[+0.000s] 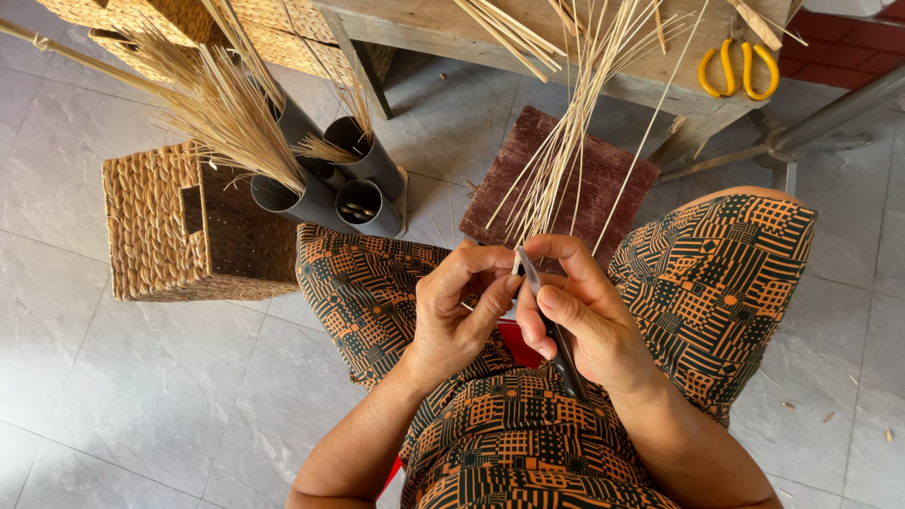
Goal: The person sits on a stool and uses a small knife to peel and shave thin bamboo sticks one at a time, rotating each stick to remove the outer layer and trim the ends, then sets finished sticks with a growing pile on the work table.
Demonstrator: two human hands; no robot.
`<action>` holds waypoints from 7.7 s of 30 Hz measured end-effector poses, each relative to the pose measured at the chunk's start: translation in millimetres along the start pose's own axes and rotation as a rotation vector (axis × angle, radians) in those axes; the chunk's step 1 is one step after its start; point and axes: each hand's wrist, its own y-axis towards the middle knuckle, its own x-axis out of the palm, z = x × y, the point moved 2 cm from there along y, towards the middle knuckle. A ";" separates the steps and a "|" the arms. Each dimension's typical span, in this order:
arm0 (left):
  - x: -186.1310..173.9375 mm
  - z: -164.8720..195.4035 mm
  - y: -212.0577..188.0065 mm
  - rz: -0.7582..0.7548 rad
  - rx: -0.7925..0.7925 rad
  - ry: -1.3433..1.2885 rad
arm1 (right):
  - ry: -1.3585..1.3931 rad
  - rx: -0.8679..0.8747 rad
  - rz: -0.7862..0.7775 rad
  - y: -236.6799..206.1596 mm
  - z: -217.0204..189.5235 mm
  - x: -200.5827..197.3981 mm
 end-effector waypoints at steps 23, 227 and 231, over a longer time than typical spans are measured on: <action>0.3 7.3 2.4 0.024 0.109 0.139 | 0.001 0.008 0.019 -0.8 4.4 -2.9; 101.6 -130.8 88.6 -0.172 -0.232 0.169 | -0.110 -0.433 0.682 31.4 -103.8 -205.6; 69.8 -123.8 77.8 -0.027 -0.296 -0.168 | -0.261 -0.301 0.568 36.5 -84.0 -188.1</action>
